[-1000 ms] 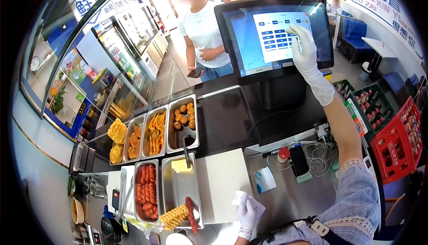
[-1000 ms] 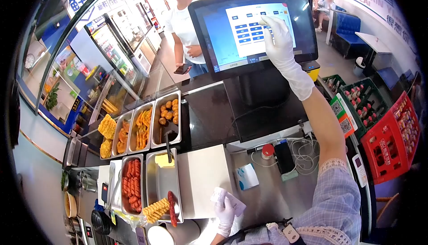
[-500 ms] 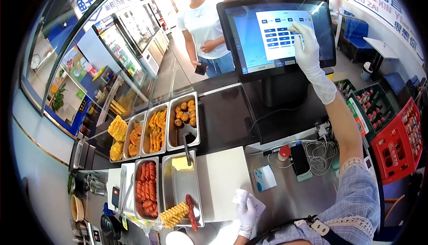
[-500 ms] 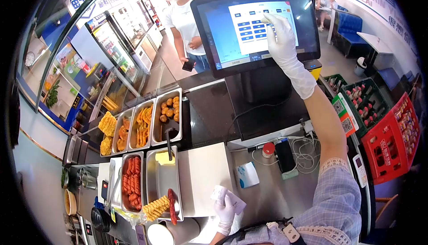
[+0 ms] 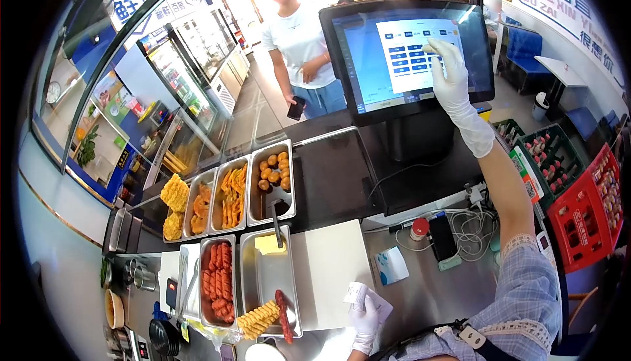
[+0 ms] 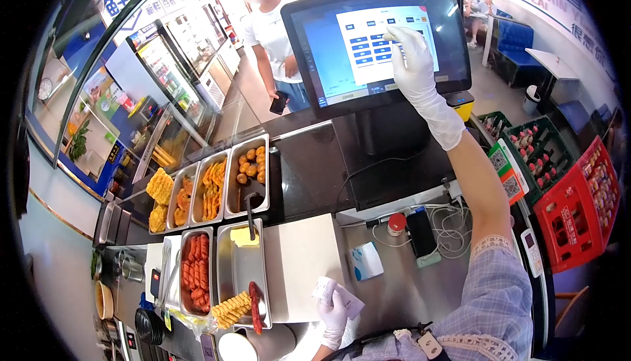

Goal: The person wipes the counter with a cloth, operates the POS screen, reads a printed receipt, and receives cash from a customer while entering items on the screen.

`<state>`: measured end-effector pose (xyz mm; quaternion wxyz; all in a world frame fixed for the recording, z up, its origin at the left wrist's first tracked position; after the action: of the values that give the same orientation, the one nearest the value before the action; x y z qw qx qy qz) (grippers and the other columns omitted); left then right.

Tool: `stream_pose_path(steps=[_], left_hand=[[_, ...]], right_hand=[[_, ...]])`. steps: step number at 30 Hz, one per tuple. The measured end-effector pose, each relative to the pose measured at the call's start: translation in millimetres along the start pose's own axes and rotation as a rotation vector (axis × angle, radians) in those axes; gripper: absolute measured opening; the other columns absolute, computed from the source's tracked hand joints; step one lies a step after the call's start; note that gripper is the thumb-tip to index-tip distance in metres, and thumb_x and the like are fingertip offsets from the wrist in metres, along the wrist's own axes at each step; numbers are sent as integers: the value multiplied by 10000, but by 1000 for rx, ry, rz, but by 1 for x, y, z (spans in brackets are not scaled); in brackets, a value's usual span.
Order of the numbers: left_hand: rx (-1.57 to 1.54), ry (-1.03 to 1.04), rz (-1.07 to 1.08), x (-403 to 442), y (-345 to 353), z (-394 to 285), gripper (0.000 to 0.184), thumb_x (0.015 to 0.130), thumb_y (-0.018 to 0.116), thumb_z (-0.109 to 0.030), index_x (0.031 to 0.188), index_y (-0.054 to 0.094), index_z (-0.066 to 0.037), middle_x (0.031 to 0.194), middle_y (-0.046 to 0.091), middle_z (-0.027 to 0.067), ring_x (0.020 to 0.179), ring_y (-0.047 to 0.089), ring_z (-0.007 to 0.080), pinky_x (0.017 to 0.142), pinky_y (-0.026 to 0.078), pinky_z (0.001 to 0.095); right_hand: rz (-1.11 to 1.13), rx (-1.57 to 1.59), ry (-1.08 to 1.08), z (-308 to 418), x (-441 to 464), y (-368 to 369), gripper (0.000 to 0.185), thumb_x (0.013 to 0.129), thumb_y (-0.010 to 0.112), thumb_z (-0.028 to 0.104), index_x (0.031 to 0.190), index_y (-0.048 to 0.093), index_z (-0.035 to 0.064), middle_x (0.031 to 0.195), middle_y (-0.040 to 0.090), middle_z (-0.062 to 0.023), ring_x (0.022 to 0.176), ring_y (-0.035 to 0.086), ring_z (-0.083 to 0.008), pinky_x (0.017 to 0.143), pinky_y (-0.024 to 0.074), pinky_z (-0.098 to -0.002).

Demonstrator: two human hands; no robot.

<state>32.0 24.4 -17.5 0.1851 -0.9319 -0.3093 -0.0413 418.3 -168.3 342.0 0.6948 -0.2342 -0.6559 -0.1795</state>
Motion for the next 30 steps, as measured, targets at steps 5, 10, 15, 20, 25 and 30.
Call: stream_pose_path(steps=[5, 10, 15, 20, 25, 30], left_hand=[[-187, -194, 15, -1, 0, -10, 271, 923, 529, -45, 1169, 625, 16, 1105, 662, 160, 984, 649, 261, 871, 499, 341], [-73, -83, 0, 1, 0, -12, 231, 938, 539, -81, 1127, 637, 8, 978, 678, 118, 891, 657, 215, 793, 515, 325], [-60, -142, 54, 4, -2, -20, 232, 941, 535, -90, 1121, 633, 20, 964, 676, 120, 863, 652, 218, 774, 513, 329], [-36, -116, 48, 4, -1, -22, 221, 941, 528, -83, 1099, 633, 30, 944, 672, 116, 846, 647, 211, 762, 511, 329], [-85, -95, 30, 3, -2, -23, 219, 939, 522, -74, 1094, 636, 30, 947, 668, 119, 850, 641, 217, 770, 508, 332], [-65, -84, 8, 1, 1, -9, 231, 937, 519, -66, 1111, 631, 36, 982, 663, 130, 888, 637, 229, 794, 502, 336]], right_hand=[[-22, -29, 5, -1, -2, -3, 364, 806, 545, -68, 1155, 589, 24, 1067, 614, -144, 1041, 580, -321, 912, 454, -398], [-12, -124, 15, -10, -9, 1, 325, 820, 544, -35, 1121, 619, 61, 1135, 582, -143, 1071, 565, -334, 927, 450, -407], [43, -119, 31, -4, -8, 5, 333, 839, 516, -37, 1136, 624, 69, 1182, 567, -168, 1129, 534, -348, 974, 424, -409], [72, -173, -12, -7, -10, 10, 342, 817, 558, -4, 1145, 604, 82, 1168, 564, -155, 1125, 528, -351, 965, 428, -430], [-15, -115, 65, -4, -34, -19, 331, 819, 555, -22, 1135, 606, 64, 1157, 572, -139, 1090, 546, -338, 946, 431, -431], [2, -127, 163, -15, -72, -41, 356, 815, 560, -29, 1153, 607, 73, 1162, 561, -143, 1101, 538, -333, 959, 422, -415]])
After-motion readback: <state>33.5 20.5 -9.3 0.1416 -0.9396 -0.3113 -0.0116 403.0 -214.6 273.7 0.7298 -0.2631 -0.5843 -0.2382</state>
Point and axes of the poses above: each hand's wrist, its own x-axis towards the middle knuckle, its own y-axis out of the palm, z = x × y, the point moved 4 cm from there along x, towards the middle knuckle
